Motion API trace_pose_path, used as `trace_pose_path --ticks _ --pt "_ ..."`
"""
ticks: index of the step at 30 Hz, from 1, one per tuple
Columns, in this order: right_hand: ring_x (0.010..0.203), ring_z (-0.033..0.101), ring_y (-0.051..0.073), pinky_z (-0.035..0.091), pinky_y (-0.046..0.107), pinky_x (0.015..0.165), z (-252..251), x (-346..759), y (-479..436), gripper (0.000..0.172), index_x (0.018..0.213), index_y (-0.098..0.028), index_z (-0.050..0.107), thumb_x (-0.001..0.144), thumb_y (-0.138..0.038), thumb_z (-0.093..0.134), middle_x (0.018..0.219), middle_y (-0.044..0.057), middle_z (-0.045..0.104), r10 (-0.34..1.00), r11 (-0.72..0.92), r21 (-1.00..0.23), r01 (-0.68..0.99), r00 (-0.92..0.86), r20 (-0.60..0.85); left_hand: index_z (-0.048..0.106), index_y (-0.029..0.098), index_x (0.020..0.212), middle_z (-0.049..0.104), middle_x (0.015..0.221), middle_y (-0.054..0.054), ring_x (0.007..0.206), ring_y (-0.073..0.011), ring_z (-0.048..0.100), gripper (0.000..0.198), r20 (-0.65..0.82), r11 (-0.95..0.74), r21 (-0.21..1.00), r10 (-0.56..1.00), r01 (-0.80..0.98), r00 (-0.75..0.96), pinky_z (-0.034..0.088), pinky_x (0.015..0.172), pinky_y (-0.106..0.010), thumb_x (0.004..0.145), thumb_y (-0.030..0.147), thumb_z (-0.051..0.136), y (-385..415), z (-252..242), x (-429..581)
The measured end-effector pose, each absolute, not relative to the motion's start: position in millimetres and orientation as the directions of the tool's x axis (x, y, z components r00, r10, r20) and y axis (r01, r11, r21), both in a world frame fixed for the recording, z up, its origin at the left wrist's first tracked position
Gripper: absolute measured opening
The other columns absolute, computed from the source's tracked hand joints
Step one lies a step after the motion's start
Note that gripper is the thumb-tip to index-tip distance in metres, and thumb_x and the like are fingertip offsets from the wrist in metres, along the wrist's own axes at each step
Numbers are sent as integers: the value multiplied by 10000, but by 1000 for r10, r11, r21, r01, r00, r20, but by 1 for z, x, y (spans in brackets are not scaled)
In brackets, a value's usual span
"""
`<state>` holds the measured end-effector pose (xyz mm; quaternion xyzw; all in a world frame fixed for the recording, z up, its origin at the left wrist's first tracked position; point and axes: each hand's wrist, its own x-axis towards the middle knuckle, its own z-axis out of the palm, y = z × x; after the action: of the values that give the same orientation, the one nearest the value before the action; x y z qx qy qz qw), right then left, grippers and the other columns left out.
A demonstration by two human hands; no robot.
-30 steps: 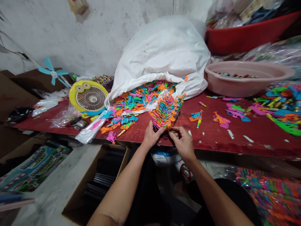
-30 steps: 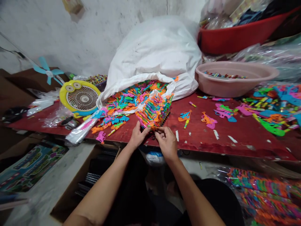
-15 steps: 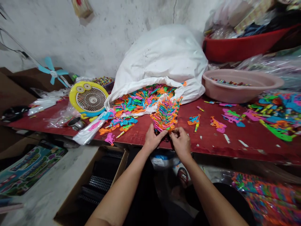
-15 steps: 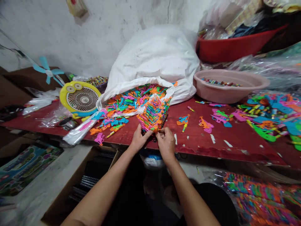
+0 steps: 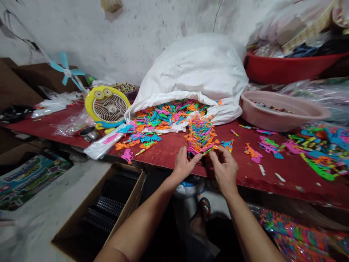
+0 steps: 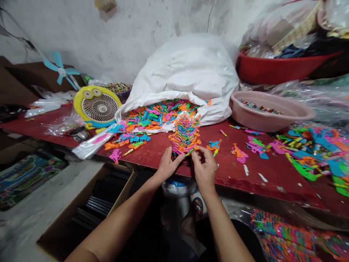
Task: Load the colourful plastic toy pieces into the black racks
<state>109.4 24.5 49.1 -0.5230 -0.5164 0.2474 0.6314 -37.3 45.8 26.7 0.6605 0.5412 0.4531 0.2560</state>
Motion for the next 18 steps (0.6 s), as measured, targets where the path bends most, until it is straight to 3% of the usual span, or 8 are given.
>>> trace_pose_path --ticks 4,10,14,18 --pt "701 581 164 498 305 656 49 118 28 297 1010 -192 644 845 -438 617 809 36 640 869 300 -924 240 331 368 568 197 943 554 884 -17 796 -161 516 252 356 -362 810 929 461 103 404 714 -268 919 447 569 49 21 -45" --pt "741 585 161 487 295 680 48 118 29 210 923 -200 644 879 -400 598 830 22 622 818 375 -806 458 247 520 533 191 854 518 839 -4 771 -152 488 157 370 -361 792 925 492 82 374 678 -259 922 328 567 51 16 -44" --pt "723 597 158 505 297 671 50 118 22 259 989 -203 633 878 -434 596 839 24 636 865 349 -866 358 232 445 547 197 895 553 896 -17 835 -167 518 87 377 -368 781 922 505 88 403 728 -268 886 264 603 49 17 -44" --pt "741 632 174 518 306 648 46 154 14 434 1192 -206 600 849 -472 605 974 69 676 902 230 -906 357 270 335 568 197 942 584 983 -41 948 -197 544 130 403 -323 769 915 552 -24 421 832 -310 836 179 640 46 12 -44"
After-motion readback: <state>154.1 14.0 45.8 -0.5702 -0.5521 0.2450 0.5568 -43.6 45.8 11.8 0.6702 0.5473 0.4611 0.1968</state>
